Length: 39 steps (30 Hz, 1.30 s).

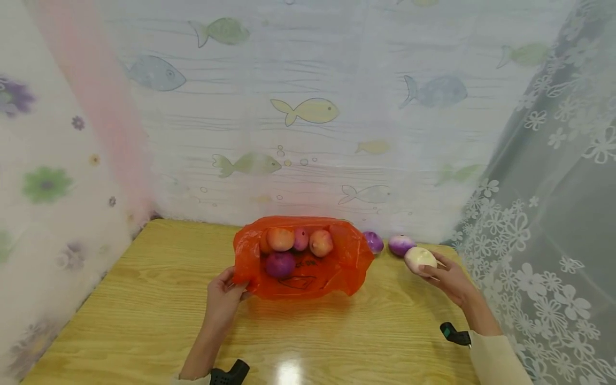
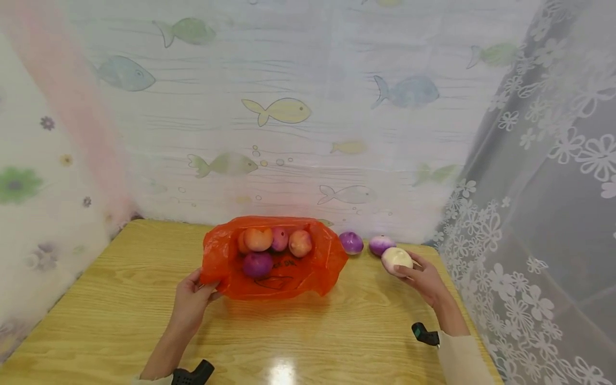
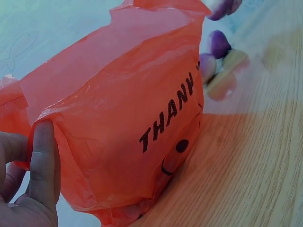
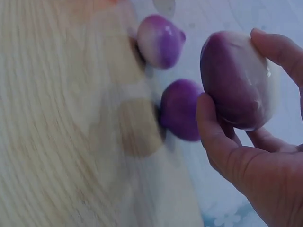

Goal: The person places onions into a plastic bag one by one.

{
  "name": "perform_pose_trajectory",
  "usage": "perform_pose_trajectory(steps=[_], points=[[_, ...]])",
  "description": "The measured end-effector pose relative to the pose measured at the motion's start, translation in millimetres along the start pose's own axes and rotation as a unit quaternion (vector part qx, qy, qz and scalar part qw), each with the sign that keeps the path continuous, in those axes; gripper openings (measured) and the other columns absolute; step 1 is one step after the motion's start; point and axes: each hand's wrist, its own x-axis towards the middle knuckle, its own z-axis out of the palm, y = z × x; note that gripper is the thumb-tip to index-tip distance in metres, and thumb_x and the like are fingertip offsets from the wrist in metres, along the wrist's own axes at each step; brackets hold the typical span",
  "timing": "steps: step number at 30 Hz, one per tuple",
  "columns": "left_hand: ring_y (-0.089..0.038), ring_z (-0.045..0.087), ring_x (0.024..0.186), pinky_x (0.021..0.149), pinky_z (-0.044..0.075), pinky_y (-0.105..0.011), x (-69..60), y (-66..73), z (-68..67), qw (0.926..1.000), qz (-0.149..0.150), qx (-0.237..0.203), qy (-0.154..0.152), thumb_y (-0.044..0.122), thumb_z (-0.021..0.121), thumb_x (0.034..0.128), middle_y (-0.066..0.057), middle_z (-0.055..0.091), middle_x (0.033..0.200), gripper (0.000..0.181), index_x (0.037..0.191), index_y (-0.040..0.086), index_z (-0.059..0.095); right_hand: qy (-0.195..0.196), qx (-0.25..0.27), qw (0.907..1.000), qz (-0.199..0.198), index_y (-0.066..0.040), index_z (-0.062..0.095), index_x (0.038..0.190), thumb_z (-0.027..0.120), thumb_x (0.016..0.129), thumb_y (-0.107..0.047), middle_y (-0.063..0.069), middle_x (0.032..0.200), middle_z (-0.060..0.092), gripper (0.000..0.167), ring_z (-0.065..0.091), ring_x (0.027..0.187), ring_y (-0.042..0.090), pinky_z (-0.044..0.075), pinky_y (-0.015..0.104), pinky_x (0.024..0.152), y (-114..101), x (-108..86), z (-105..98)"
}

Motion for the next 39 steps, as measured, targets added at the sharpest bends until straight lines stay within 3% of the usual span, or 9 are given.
perform_pose_trajectory(steps=[3,6,9,13,18,23,29,32,39], points=[[-0.011,0.070,0.092,0.080,0.061,-0.026,-0.8,0.0,-0.2,1.0000,0.001,0.003,-0.002,-0.005,0.055,0.1005,-0.012,0.066,0.118,0.033,0.133,-0.004,0.056,-0.022,-0.012,0.9995,-0.020,0.007,0.004,0.159,0.057,0.103,-0.010,0.035,0.153,0.027,0.079,0.061,0.103,-0.005,0.056,0.023,0.092,-6.5,-11.7,9.0],[-0.011,0.070,0.093,0.081,0.061,-0.026,-1.6,0.3,-0.3,1.0000,0.003,0.003,-0.003,-0.005,0.055,0.1007,-0.012,0.065,0.120,0.033,0.134,-0.003,0.056,-0.047,-0.015,0.9978,-0.044,0.009,0.010,0.158,0.059,0.102,-0.007,0.018,0.140,0.047,0.076,0.062,0.107,0.000,0.057,0.025,0.092,-15.6,-25.1,19.0],[-0.012,0.070,0.093,0.081,0.061,-0.026,-1.9,0.8,-0.4,1.0000,0.007,0.001,-0.004,-0.005,0.055,0.1007,-0.011,0.066,0.118,0.032,0.133,-0.004,0.056,-0.084,-0.009,0.9937,-0.074,0.005,0.019,0.158,0.059,0.101,-0.004,-0.002,0.130,0.052,0.070,0.062,0.111,0.005,0.057,0.025,0.092,-26.0,-37.9,29.3],[-0.012,0.070,0.093,0.081,0.061,-0.026,-2.1,1.5,-0.6,0.9999,0.011,0.003,-0.007,-0.004,0.055,0.1009,-0.012,0.065,0.120,0.032,0.133,-0.004,0.056,-0.136,-0.002,0.9830,-0.123,-0.006,0.034,0.157,0.059,0.099,0.001,-0.010,0.134,0.053,0.063,0.061,0.117,0.007,0.057,0.027,0.092,-41.3,-51.4,44.3],[-0.012,0.070,0.094,0.081,0.061,-0.026,-1.7,1.9,-1.0,0.9999,0.011,0.003,-0.007,-0.004,0.055,0.1013,-0.012,0.065,0.120,0.032,0.133,-0.004,0.056,-0.197,0.023,0.9653,-0.170,-0.016,0.044,0.153,0.060,0.097,0.005,-0.009,0.141,0.053,0.062,0.062,0.119,0.012,0.059,0.031,0.090,-65.9,-64.5,68.1],[-0.012,0.071,0.092,0.080,0.062,-0.028,-1.0,1.3,-1.3,0.9999,0.012,-0.008,-0.003,-0.004,0.055,0.1011,-0.006,0.068,0.112,0.030,0.131,-0.005,0.056,-0.264,0.072,0.9433,-0.188,-0.010,0.041,0.153,0.063,0.096,0.000,0.001,0.144,0.053,0.062,0.061,0.123,0.018,0.059,0.035,0.092,-89.4,-72.1,98.6],[-0.012,0.071,0.089,0.078,0.062,-0.028,-1.5,3.0,-0.4,0.9999,0.010,-0.012,0.000,-0.004,0.056,0.1006,-0.005,0.068,0.110,0.031,0.131,-0.005,0.056,-0.303,0.091,0.9306,-0.183,-0.006,0.043,0.151,0.071,0.093,-0.006,0.008,0.143,0.054,0.064,0.057,0.125,0.022,0.057,0.036,0.095,-103.6,-65.9,147.5],[-0.011,0.071,0.088,0.078,0.062,-0.027,-1.5,4.0,0.7,0.9999,0.009,-0.014,-0.003,-0.003,0.057,0.1006,-0.006,0.068,0.111,0.032,0.132,-0.006,0.055,-0.302,0.083,0.9354,-0.165,-0.005,0.043,0.151,0.075,0.091,-0.008,0.011,0.143,0.054,0.068,0.056,0.125,0.024,0.057,0.036,0.095,-105.0,-59.3,173.2],[-0.010,0.071,0.089,0.077,0.062,-0.026,-2.9,4.3,1.8,0.9995,0.008,-0.027,-0.012,-0.001,0.057,0.1012,-0.005,0.068,0.110,0.033,0.133,-0.008,0.053,-0.234,0.037,0.9659,-0.104,-0.008,0.043,0.153,0.076,0.090,-0.010,0.015,0.147,0.050,0.072,0.057,0.123,0.028,0.054,0.035,0.099,-99.1,-35.3,223.8]])
